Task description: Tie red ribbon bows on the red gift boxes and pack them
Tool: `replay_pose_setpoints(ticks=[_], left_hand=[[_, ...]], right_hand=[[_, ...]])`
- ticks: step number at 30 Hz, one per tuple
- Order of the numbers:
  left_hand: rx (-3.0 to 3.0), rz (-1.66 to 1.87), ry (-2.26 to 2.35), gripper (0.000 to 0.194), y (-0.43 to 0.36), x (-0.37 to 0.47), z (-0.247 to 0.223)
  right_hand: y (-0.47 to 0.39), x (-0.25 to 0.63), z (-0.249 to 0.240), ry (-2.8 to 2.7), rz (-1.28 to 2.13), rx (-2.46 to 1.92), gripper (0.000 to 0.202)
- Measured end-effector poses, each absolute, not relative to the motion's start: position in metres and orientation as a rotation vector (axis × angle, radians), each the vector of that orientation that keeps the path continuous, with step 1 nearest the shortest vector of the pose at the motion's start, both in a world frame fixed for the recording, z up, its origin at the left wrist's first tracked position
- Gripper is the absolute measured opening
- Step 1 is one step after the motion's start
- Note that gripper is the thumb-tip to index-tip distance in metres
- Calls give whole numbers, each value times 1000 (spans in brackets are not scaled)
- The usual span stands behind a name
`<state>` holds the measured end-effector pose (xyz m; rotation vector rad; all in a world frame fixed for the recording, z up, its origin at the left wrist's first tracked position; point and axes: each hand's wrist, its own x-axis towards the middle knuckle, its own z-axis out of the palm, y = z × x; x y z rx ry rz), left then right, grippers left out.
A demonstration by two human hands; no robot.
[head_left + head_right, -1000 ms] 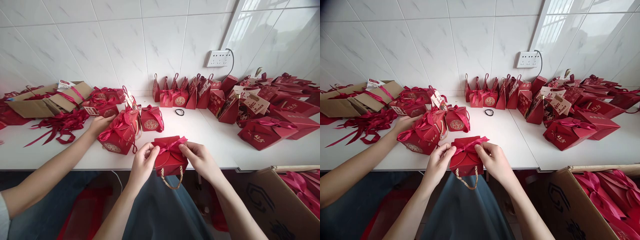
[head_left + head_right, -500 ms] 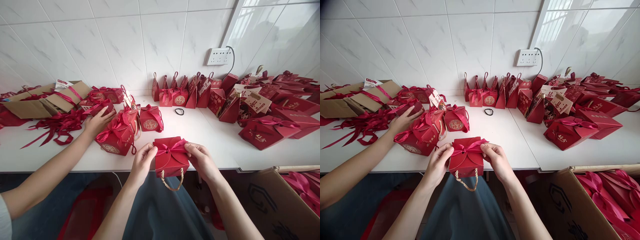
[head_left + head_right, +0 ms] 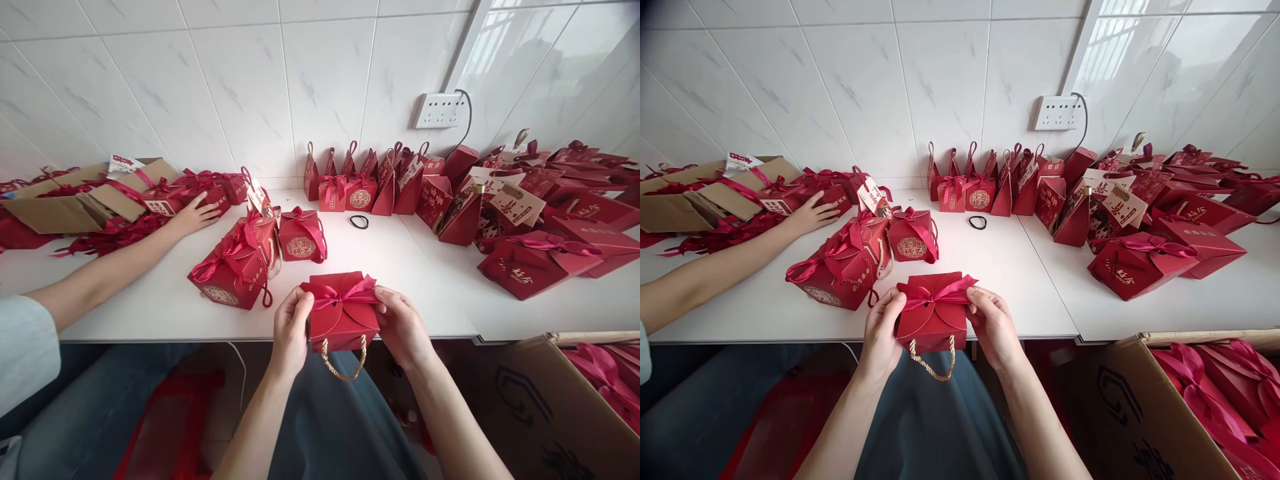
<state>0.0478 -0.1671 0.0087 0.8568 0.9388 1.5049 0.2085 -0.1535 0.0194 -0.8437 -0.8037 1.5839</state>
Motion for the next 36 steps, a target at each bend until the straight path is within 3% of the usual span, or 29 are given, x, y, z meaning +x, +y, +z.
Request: replay_pose_setpoints(ticks=[7, 10, 20, 23, 26, 28, 30, 32, 36], left_hand=[[806, 1572, 945, 24, -166, 55, 9], [807, 1572, 952, 28, -167, 53, 7], [1489, 995, 1013, 34, -96, 37, 38], [1484, 1064, 1044, 38, -73, 44, 45], [1444, 1452, 1189, 32, -91, 47, 48], [1532, 1540, 1308, 23, -122, 47, 47], [1776, 1480, 1330, 13, -155, 49, 43], [1973, 1411, 1333, 15, -179, 53, 36], [2091, 1289, 1281, 22, -184, 52, 21]], right_hand=[[-155, 205, 15, -704, 1638, -815, 43], [-154, 209, 12, -756, 1604, -804, 43], [-201, 227, 26, -1609, 1282, -1218, 43], [-217, 219, 38, -1716, 1194, -1192, 36], [-226, 231, 56, -1953, 1461, -875, 28], [-222, 248, 64, -1894, 1520, -753, 37], [-209, 263, 63, -1669, 1221, -988, 44], [-191, 271, 53, -1539, 896, -1218, 33], [-166, 264, 26, -1672, 977, -1113, 49]])
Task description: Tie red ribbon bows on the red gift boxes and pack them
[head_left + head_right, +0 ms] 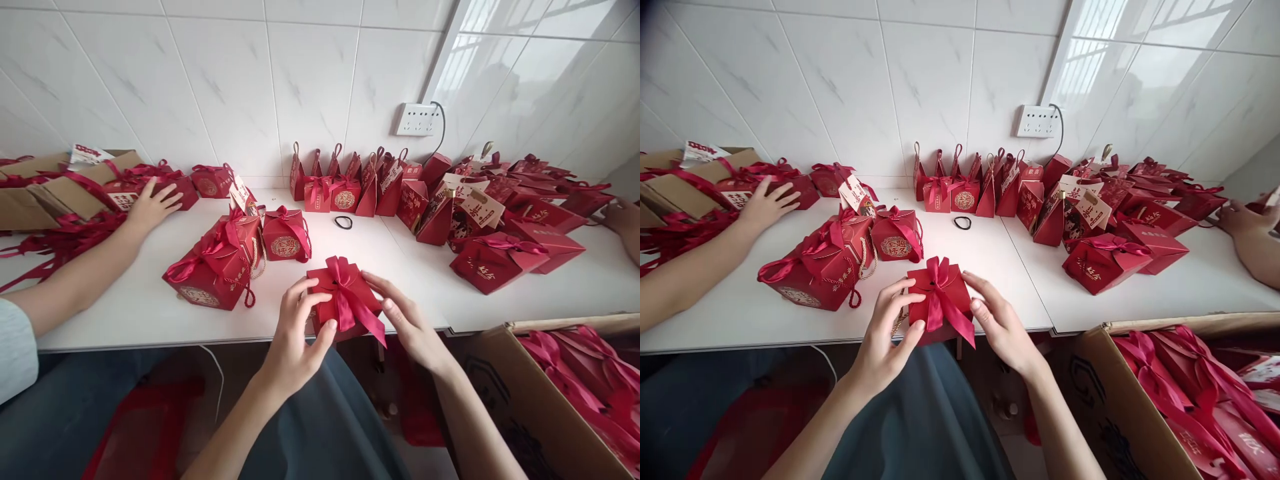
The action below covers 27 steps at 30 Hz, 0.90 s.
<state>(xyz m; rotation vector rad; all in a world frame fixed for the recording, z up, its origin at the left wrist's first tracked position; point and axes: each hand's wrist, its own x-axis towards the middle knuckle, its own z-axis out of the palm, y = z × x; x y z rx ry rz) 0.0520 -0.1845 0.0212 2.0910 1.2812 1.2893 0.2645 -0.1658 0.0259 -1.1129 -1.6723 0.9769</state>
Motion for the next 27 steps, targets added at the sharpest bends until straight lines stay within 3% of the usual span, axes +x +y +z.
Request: replay_pose_setpoints(ticks=[5, 10, 13, 16, 21, 27], left_hand=[[2000, 1157, 1037, 30, -150, 18, 17], [1549, 1616, 1220, 27, -134, 4, 16], [1448, 1670, 1382, 26, -143, 7, 19], [1607, 1536, 1577, 27, -159, 11, 26], [1916, 1368, 1747, 20, -180, 19, 35], [2259, 1325, 1543, 7, -192, 30, 41]], right_hand=[[-189, 249, 24, -1730, 965, -1120, 40], [-213, 242, 39, -1952, 1079, -1107, 26], [-209, 244, 42, -1773, 924, -1262, 32], [-202, 242, 41, -1652, 838, -1326, 39], [-201, 218, 35, -1734, 1095, -1225, 40], [-200, 190, 31, -1665, 1342, -1143, 40]])
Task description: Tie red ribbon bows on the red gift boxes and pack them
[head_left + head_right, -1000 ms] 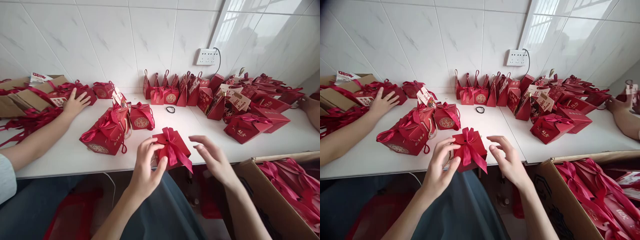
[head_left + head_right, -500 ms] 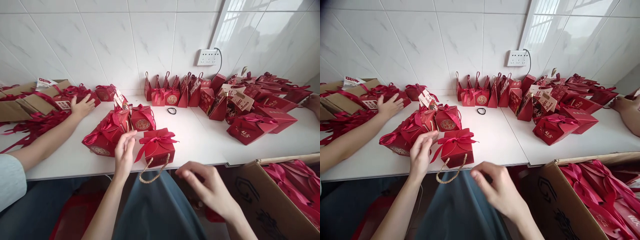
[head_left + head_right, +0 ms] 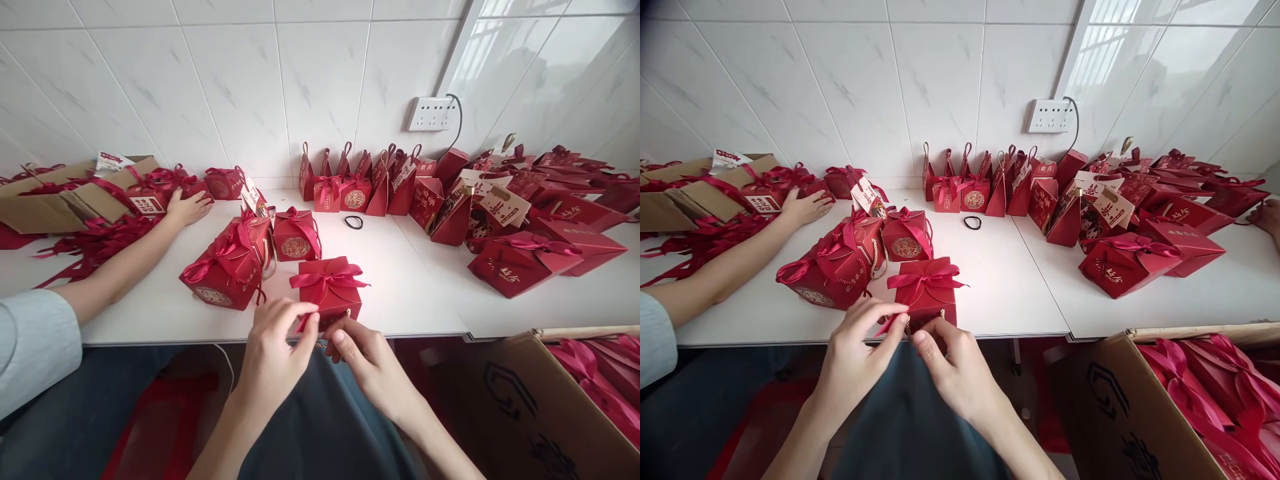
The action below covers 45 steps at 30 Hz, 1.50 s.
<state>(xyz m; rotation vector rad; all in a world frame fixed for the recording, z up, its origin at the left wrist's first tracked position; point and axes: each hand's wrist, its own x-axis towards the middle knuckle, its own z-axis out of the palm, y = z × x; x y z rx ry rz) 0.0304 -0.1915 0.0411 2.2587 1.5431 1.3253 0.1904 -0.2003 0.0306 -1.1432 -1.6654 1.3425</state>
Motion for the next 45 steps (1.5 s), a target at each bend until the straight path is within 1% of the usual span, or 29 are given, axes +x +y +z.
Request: replay_pose_setpoints(ticks=[4, 8, 9, 11, 13, 15, 18, 23, 25, 27, 28, 30, 31, 32, 36, 45], left_hand=[[2442, 1080, 1338, 11, -198, 32, 49], [2523, 813, 1143, 15, -201, 21, 64], [2509, 834, 1097, 16, -198, 18, 69], [2466, 1002, 1087, 15, -187, 16, 77], [2434, 1156, 1240, 14, -169, 20, 83], [2435, 1065, 1441, 14, -150, 28, 85], [2441, 869, 1539, 13, -132, 40, 83], [2417, 808, 1561, 11, -130, 43, 78], [2408, 795, 1562, 10, -130, 42, 76], [2387, 804, 1557, 10, -129, 41, 74], [2373, 811, 1555, 10, -128, 41, 73], [2347, 815, 1559, 11, -127, 41, 71], [2340, 811, 1564, 12, -127, 41, 71], [2334, 806, 1572, 12, -127, 41, 70], [2310, 782, 1608, 12, -128, 42, 69], [2298, 787, 1630, 14, -128, 42, 67]], right_hand=[[-195, 183, 28, -1541, 1402, -1118, 42], [-190, 181, 28, -1474, 1376, -1122, 43], [-189, 182, 28, -1474, 1370, -1112, 42], [-187, 182, 28, -1497, 1364, -1094, 42], [-188, 183, 28, -1516, 1362, -1097, 42], [-188, 183, 28, -1519, 1357, -1116, 43], [-189, 185, 28, -1520, 1359, -1138, 43], [-195, 190, 30, -1504, 1378, -1132, 42], [-196, 198, 31, -1548, 1440, -1114, 41], [-191, 210, 31, -1538, 1505, -1121, 44], [-185, 217, 31, -1487, 1492, -1154, 46], [-167, 230, 29, -1321, 1301, -1282, 53], [-157, 234, 27, -1272, 1196, -1332, 53], [-147, 236, 26, -1273, 1169, -1355, 52], [-123, 231, 26, -1346, 1302, -1216, 47], [-158, 217, 32, -1372, 1124, -1144, 37]])
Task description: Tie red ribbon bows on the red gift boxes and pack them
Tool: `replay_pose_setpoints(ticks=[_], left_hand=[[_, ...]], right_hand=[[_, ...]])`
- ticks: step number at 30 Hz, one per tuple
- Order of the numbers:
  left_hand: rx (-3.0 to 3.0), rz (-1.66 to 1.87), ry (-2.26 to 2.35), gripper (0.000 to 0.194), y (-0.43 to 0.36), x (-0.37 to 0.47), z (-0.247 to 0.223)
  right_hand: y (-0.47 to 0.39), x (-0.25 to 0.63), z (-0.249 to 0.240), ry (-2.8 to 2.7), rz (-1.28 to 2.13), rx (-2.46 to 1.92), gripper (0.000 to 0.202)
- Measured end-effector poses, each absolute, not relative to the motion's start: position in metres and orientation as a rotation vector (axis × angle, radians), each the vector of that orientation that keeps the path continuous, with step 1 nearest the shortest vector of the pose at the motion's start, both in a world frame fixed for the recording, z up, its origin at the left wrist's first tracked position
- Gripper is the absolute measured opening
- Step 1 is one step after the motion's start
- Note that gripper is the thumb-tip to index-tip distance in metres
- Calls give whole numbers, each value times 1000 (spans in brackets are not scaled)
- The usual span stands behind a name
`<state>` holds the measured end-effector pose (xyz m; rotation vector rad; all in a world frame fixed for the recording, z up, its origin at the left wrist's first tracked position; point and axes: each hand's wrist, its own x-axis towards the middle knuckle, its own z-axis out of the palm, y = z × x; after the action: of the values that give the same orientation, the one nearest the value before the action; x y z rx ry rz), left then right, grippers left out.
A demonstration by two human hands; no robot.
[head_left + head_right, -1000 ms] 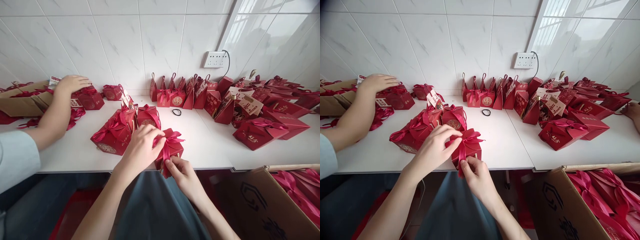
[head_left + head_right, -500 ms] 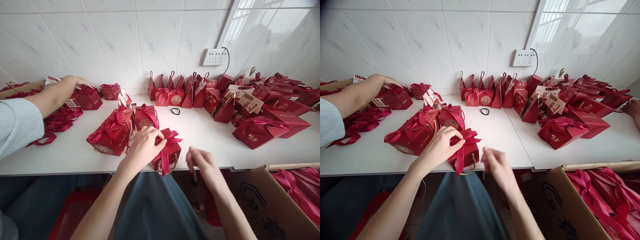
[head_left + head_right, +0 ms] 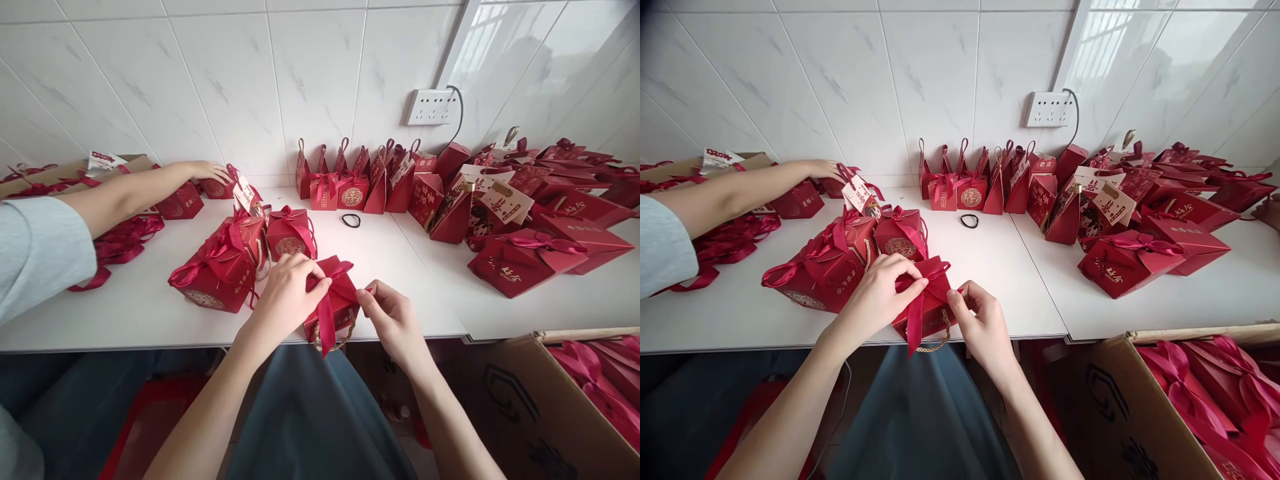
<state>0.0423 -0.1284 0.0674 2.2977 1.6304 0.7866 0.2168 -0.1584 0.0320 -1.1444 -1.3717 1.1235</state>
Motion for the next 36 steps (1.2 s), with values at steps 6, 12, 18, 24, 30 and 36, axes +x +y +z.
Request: replay_pose_setpoints(ticks=[6, 12, 18, 24, 30, 36], left_hand=[[2260, 772, 1639, 14, -127, 44, 68], [2226, 765, 1636, 15, -127, 44, 69], [2215, 774, 1614, 15, -126, 43, 68], [2215, 767, 1627, 14, -126, 43, 68], [2199, 763, 1631, 15, -126, 43, 70], [2197, 798, 1598, 17, -125, 43, 69]], right_hand=[[-171, 216, 28, -1376, 1136, -1135, 36], [-181, 216, 23, -1283, 1142, -1062, 33], [-194, 221, 11, -1270, 1228, -1100, 43], [-201, 192, 12, -1487, 1418, -1101, 42], [-196, 170, 18, -1401, 1363, -1054, 43], [-205, 162, 15, -1464, 1366, -1045, 41]])
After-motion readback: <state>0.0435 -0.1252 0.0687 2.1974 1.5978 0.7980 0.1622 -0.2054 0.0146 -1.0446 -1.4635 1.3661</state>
